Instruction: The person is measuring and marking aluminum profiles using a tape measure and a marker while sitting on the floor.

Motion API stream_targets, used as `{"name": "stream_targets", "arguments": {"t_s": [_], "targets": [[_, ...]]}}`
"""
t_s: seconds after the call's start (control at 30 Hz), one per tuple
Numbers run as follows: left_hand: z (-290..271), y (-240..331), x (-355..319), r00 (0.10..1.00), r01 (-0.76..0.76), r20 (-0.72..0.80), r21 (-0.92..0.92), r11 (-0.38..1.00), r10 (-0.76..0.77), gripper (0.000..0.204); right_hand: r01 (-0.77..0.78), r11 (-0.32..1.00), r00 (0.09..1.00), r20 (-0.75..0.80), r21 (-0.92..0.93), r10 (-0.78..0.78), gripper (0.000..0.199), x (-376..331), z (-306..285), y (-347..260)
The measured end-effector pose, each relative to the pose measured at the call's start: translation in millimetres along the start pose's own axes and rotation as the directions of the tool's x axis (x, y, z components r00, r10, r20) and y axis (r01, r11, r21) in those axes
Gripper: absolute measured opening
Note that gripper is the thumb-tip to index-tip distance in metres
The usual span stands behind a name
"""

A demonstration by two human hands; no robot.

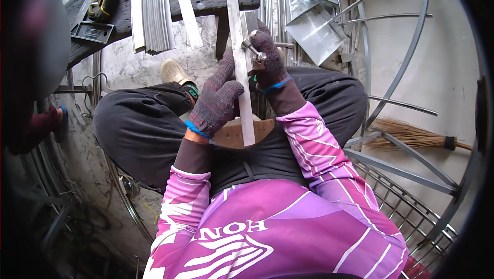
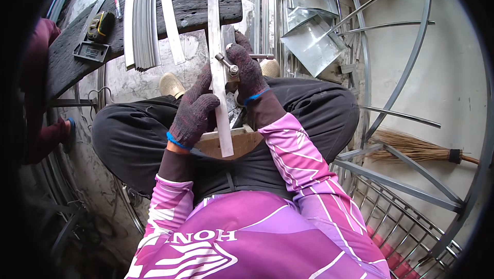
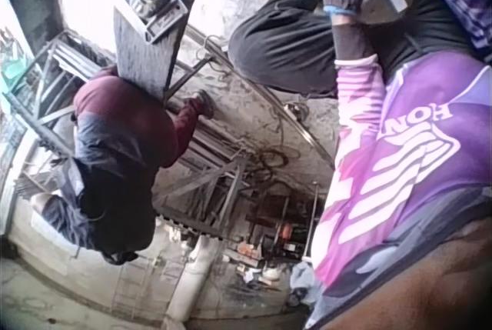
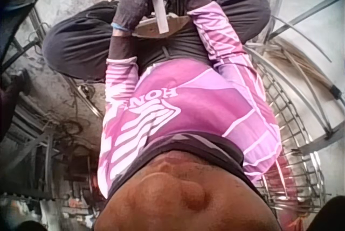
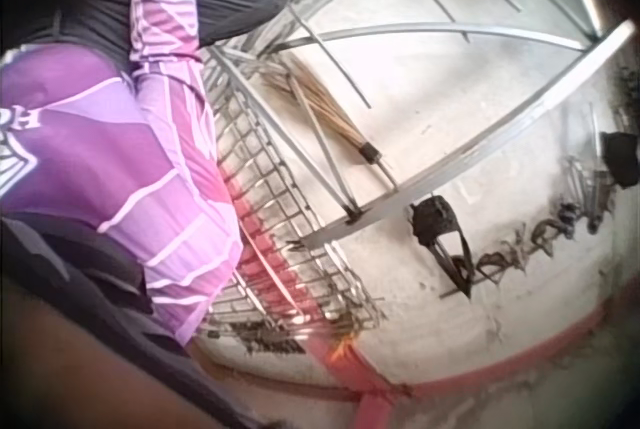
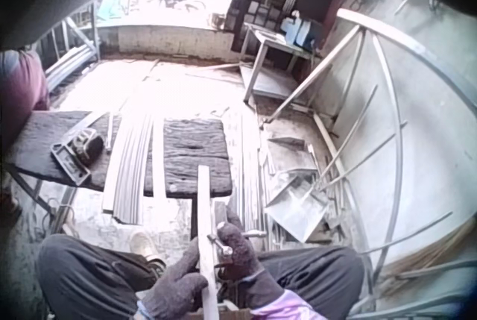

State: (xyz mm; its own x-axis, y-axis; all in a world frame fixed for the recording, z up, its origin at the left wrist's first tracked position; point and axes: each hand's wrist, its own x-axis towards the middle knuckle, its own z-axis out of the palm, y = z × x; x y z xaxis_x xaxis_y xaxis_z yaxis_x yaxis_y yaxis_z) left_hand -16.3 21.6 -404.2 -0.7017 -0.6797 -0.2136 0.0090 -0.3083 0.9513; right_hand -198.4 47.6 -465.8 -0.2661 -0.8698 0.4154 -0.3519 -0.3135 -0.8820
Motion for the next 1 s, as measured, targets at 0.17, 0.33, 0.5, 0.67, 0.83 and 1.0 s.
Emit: {"name": "stream_targets", "arguments": {"t_s": [0.17, 0.33, 0.5, 0.67, 0.83, 1.0], "targets": [[-6, 2, 8, 0.996, -0.071, 0.057, 0.149, 0.986, 0.063, 0.063, -0.106, 0.983, 0.994, -0.008, 0.153, 0.108, 0.029, 0, 7, -11], [0, 9, 12, 0.997, -0.01, -0.077, 0.1, 0.995, 0.018, 0.056, -0.131, 0.95, 0.991, 0.039, 0.284, 0.125, 0.034, 2, 7, -16], [4, -2, 13, 0.987, -0.036, -0.147, 0.226, 0.974, 0.07, 0.053, -0.279, 0.763, 0.951, 0.057, 0.583, 0.304, 0.035, -14, 10, -7], [-1, -7, 10, 0.99, -0.023, -0.135, 0.208, 0.978, 0.052, 0.053, -0.287, 0.731, 0.949, 0.08, 0.62, 0.305, 0.036, -15, 15, -10], [2, -2, 12, 0.99, -0.04, -0.125, 0.168, 0.985, 0.062, 0.051, -0.276, 0.843, 0.961, 0.115, 0.462, 0.251, 0.045, -36, 2, -8], [1, -10, 13, 0.978, -0.124, -0.128, 0.286, 0.95, 0.167, 0.05, -0.582, 0.564, 0.75, 0.12, 0.586, 0.65, 0.066, -70, 15, -73]]}}
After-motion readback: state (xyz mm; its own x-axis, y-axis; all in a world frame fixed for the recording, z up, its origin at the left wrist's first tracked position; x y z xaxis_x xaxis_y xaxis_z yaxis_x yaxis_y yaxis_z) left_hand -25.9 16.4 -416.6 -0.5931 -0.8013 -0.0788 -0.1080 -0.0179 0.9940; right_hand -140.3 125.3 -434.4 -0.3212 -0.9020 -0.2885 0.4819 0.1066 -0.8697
